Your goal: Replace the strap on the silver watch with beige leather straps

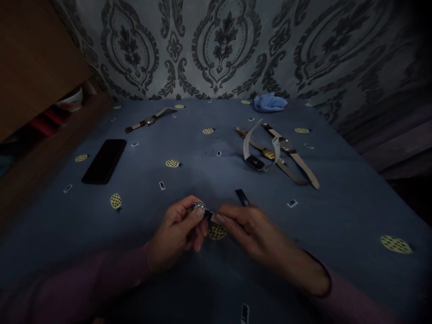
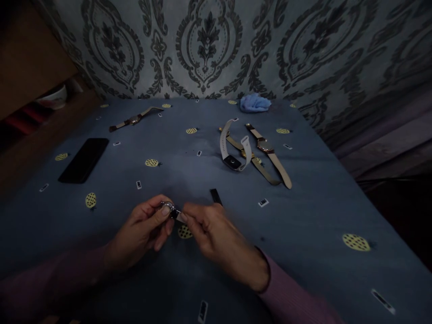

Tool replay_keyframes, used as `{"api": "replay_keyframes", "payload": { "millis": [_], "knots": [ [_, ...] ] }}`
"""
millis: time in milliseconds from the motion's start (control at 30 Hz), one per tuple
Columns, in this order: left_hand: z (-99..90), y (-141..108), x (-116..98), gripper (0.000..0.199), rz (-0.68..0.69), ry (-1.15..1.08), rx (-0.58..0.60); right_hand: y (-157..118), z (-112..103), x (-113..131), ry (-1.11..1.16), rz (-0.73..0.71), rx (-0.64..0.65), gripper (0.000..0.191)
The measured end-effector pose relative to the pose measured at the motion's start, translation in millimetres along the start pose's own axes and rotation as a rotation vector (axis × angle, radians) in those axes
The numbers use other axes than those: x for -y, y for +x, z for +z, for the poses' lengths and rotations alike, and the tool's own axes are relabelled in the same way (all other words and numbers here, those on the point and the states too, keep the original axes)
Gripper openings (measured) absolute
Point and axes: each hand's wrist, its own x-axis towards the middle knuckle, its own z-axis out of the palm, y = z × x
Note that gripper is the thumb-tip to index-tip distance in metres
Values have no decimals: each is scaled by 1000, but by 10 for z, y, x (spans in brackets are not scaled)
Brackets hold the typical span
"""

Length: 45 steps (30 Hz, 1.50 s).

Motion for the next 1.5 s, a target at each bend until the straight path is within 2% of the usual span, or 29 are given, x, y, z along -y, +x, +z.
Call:
{"api": "replay_keyframes", "payload": {
  "millis": [567, 1000, 1500],
  "knots": [
    [-21, 28, 4, 25, -8, -67, 19, -14, 22, 37, -16, 28, -34, 34],
    [-39, 54, -14, 28, 6, -119, 100, -33, 32, 7, -46, 32, -47, 34],
    [-54, 71, -33, 15, -20, -121, 126, -27, 66, -14, -2, 22, -61, 31]
  ]
}}
